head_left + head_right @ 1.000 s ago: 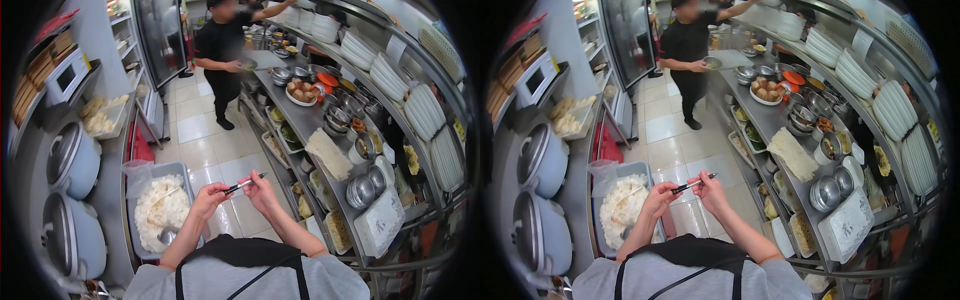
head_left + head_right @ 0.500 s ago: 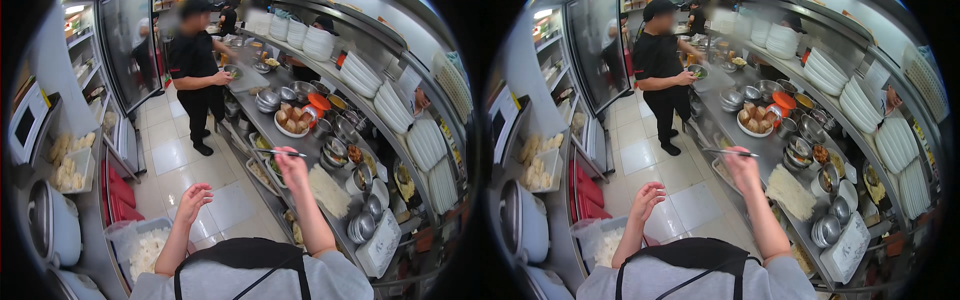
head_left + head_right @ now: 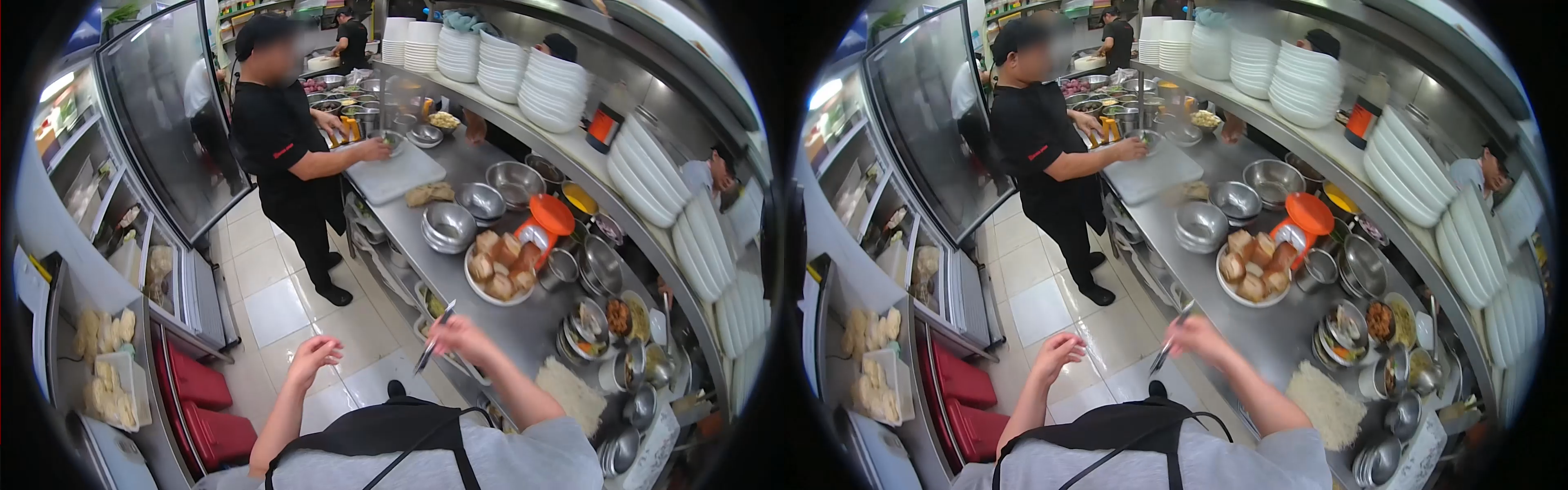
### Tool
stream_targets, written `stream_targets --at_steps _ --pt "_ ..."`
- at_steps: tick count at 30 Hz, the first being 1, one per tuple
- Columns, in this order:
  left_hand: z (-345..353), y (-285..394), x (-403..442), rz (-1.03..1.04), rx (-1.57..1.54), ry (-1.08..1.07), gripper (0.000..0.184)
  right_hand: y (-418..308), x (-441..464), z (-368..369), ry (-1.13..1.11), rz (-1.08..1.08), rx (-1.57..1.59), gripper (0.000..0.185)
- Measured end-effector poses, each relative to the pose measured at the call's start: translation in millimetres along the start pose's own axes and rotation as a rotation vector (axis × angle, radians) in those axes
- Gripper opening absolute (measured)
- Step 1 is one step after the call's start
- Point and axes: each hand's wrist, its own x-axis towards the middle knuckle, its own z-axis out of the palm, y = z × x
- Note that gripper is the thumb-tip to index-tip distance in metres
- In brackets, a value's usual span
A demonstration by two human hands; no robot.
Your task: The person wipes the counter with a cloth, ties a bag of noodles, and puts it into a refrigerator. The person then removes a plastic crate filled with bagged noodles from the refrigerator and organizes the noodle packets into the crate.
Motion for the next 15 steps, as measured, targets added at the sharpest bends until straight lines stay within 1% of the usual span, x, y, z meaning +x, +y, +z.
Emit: stream_targets --at_steps 1,2,4,5,6,7,8,9,10,11,12,14,15 --pt "-17 -1 11 -0.003 0.006 0.011 0.02 15 21 14 -0.205 0.066 -0.038 0.016" --pt "-37 -3 17 0.004 -0.001 0.112 0.019 30 40 30 -0.411 0.134 -0.07 0.017" --pt "-74 -6 20 0.008 -0.064 0.293 0.018 33 75 51 -0.542 0.231 -0.025 0.02" --pt "-90 -7 17 0.006 -0.121 0.372 0.018 13 102 45 -0.601 0.249 -0.007 0.017" --pt "-104 -11 11 -0.004 -0.129 0.383 0.018 -8 128 38 -0.548 0.198 -0.048 0.017" --pt "-119 -14 8 -0.019 -0.144 0.49 0.019 -31 155 29 -0.495 0.141 -0.095 0.017" --pt "-133 -14 12 -0.033 -0.157 0.594 0.019 -59 181 17 -0.376 0.091 -0.121 0.019" --pt "-149 -13 20 -0.037 -0.164 0.602 0.019 -82 209 1 -0.217 -0.018 -0.084 0.02" --pt "-164 -16 22 -0.038 -0.179 0.623 0.02 -96 245 -24 -0.08 -0.12 -0.213 0.02" --pt "-177 -19 24 -0.04 -0.186 0.641 0.02 -105 276 -42 0.234 -0.235 -0.007 0.021" --pt "-189 -15 32 -0.051 -0.181 0.641 0.02 -113 305 -69 0.315 -0.353 0.225 0.022" --pt "-209 3 60 0.012 -0.178 0.592 0.021 -131 350 -121 0.488 -0.47 0.531 0.019" --pt "-218 12 75 0.024 -0.16 0.586 0.021 -135 373 -151 0.513 -0.489 0.667 0.018"
